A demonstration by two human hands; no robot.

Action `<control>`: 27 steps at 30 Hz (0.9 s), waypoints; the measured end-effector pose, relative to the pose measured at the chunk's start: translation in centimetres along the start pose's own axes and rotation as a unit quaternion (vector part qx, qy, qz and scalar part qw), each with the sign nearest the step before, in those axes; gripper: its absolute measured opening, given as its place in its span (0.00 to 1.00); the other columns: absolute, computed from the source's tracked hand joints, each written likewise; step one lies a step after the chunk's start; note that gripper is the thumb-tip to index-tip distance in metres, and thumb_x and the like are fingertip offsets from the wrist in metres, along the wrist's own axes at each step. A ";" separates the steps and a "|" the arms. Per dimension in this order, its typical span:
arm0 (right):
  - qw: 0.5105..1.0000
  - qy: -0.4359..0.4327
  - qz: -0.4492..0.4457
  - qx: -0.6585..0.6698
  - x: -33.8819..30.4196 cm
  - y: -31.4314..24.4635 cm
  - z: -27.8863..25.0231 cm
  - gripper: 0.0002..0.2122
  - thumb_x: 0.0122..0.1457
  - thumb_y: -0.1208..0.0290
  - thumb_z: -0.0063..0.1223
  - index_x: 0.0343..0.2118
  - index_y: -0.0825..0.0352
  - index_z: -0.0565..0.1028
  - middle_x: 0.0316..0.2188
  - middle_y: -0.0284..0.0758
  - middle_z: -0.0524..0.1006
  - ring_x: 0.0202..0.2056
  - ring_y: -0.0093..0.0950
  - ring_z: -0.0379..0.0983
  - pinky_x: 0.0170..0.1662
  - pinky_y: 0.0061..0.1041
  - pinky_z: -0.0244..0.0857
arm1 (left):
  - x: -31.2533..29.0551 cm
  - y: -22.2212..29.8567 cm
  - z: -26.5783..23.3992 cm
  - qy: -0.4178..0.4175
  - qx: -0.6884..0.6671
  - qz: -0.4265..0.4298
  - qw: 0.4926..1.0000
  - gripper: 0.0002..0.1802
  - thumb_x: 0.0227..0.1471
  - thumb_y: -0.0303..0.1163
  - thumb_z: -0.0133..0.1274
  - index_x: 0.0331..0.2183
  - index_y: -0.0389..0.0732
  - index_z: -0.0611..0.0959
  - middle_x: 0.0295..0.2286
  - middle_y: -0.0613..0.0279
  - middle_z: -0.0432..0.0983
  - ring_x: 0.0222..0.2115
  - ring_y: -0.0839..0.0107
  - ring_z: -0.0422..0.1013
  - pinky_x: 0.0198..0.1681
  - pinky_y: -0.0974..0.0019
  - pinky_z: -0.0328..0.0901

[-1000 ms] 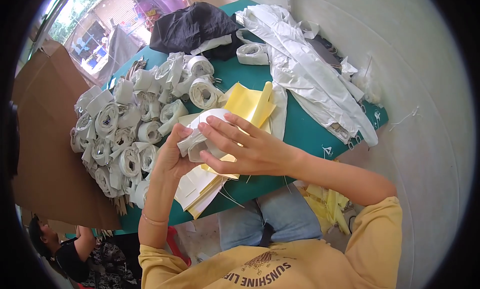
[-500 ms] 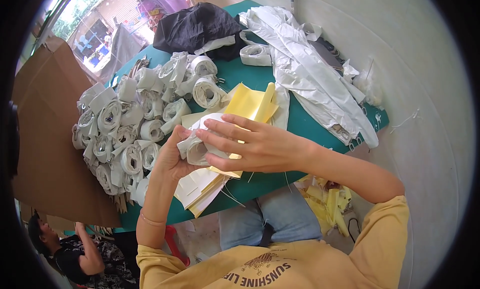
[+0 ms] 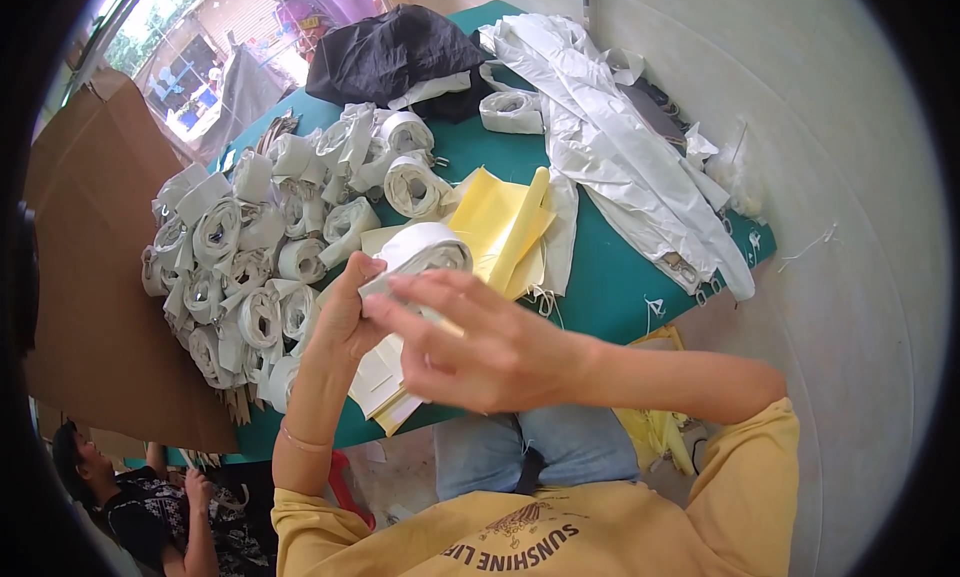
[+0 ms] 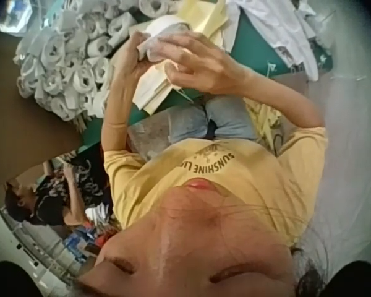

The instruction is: Rolling and organizing fabric belts in a production environment.

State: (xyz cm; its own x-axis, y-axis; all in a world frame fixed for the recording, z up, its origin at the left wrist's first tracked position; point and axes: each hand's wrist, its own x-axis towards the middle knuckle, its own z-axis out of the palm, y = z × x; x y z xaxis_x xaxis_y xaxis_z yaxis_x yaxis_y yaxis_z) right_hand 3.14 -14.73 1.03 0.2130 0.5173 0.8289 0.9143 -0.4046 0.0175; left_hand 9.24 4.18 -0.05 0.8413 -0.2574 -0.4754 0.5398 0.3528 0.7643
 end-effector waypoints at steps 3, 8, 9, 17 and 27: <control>0.997 0.034 0.074 -0.009 -0.6 1.5 -1.3 0.09 0.42 0.79 0.57 0.29 0.66 0.73 0.45 0.42 0.72 0.40 0.37 0.69 0.39 0.30 0.65 | 0.1 -0.6 -0.7 -0.006 0.015 0.015 1.000 0.26 0.44 0.38 0.51 0.44 0.34 0.71 0.38 0.54 0.71 0.39 0.64 0.71 0.44 0.56 0.68; 0.978 -0.158 -0.053 -0.125 -3.4 1.5 0.0 0.07 0.48 0.71 0.54 0.31 0.62 0.72 0.44 0.38 0.73 0.40 0.27 0.68 0.38 0.26 0.64 | -0.2 -0.5 -0.5 -0.029 0.071 0.070 0.995 0.19 0.44 0.35 0.51 0.37 0.33 0.73 0.34 0.57 0.72 0.34 0.70 0.70 0.42 0.70 0.66; 0.978 -0.158 -0.052 -0.124 -4.0 1.6 0.4 0.07 0.48 0.71 0.54 0.31 0.62 0.72 0.44 0.38 0.73 0.40 0.27 0.68 0.38 0.26 0.64 | -0.1 -0.7 -0.7 -0.029 0.071 0.069 0.995 0.19 0.44 0.35 0.51 0.37 0.33 0.73 0.34 0.57 0.72 0.34 0.70 0.70 0.42 0.70 0.66; 0.850 -0.095 0.417 0.307 -3.0 -0.2 -0.9 0.18 0.51 0.83 0.49 0.45 0.63 0.66 0.40 0.37 0.67 0.36 0.30 0.69 0.41 0.24 0.64 | 0.0 -0.7 -1.2 0.001 0.023 0.037 0.999 0.30 0.44 0.36 0.51 0.47 0.29 0.67 0.43 0.51 0.68 0.45 0.62 0.67 0.51 0.59 0.63; 0.315 -0.012 0.671 0.671 -3.5 0.3 0.7 0.08 0.60 0.71 0.45 0.39 0.66 0.64 0.31 0.38 0.75 0.33 0.27 0.73 0.40 0.25 0.66 | -0.2 -1.6 -0.1 -0.001 0.024 0.048 0.999 0.19 0.44 0.32 0.50 0.38 0.31 0.72 0.35 0.56 0.71 0.33 0.71 0.69 0.41 0.69 0.66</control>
State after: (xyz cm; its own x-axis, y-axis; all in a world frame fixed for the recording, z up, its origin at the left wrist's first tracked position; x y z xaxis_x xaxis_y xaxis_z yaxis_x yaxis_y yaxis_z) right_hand 2.85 -16.16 -2.24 0.7063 0.5718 -0.4173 -0.6853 0.4046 -0.6055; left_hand 8.25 3.79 -1.23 0.8888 -0.2260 -0.3986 0.4551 0.3330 0.8259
